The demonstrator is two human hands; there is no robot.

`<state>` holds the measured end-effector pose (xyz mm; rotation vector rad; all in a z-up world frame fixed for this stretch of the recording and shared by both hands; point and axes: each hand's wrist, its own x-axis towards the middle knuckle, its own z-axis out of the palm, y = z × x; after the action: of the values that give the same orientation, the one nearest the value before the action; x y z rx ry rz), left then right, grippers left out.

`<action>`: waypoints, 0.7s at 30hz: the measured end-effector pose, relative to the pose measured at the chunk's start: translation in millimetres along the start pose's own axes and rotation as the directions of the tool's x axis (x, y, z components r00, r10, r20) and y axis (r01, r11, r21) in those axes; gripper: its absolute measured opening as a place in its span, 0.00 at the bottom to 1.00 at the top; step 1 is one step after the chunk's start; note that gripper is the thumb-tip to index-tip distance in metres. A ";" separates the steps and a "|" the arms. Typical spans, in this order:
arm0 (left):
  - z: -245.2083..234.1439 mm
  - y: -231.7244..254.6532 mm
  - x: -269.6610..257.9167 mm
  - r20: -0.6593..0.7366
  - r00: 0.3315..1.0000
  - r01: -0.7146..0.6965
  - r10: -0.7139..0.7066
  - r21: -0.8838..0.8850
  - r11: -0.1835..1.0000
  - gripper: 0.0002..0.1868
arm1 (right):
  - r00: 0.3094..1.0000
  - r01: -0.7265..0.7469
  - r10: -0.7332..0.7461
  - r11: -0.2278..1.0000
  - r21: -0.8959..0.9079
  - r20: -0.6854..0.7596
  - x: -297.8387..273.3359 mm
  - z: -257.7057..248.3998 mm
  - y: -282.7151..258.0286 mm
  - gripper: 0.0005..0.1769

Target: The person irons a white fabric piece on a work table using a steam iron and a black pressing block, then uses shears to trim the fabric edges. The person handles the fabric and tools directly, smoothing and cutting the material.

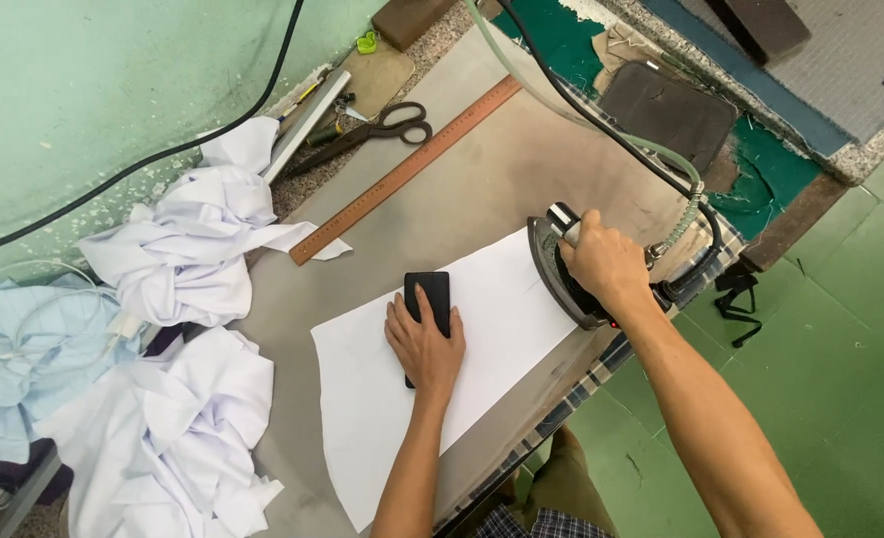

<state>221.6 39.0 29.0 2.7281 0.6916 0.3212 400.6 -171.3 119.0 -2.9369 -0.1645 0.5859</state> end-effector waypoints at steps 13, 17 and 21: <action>-0.8 -2.7 0.4 0.022 1.000 0.022 -0.021 -0.066 0.998 0.34 | 0.995 0.009 -0.036 0.960 0.281 0.092 -14.0 -30.0 -1.1 0.35; -1.5 -2.6 1.1 0.054 0.998 0.048 -0.045 -0.062 0.997 0.34 | 0.995 0.014 -0.037 0.973 0.229 0.096 -13.2 -28.1 -2.7 0.34; -5.7 0.1 0.9 0.079 0.995 0.063 -0.058 -0.054 0.997 0.34 | 0.999 0.008 -0.010 0.997 0.079 0.030 -2.9 -4.7 -0.3 0.28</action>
<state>220.8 40.6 34.4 2.6449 0.7308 0.2163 399.7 -171.9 124.5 -2.8513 -0.1542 0.6217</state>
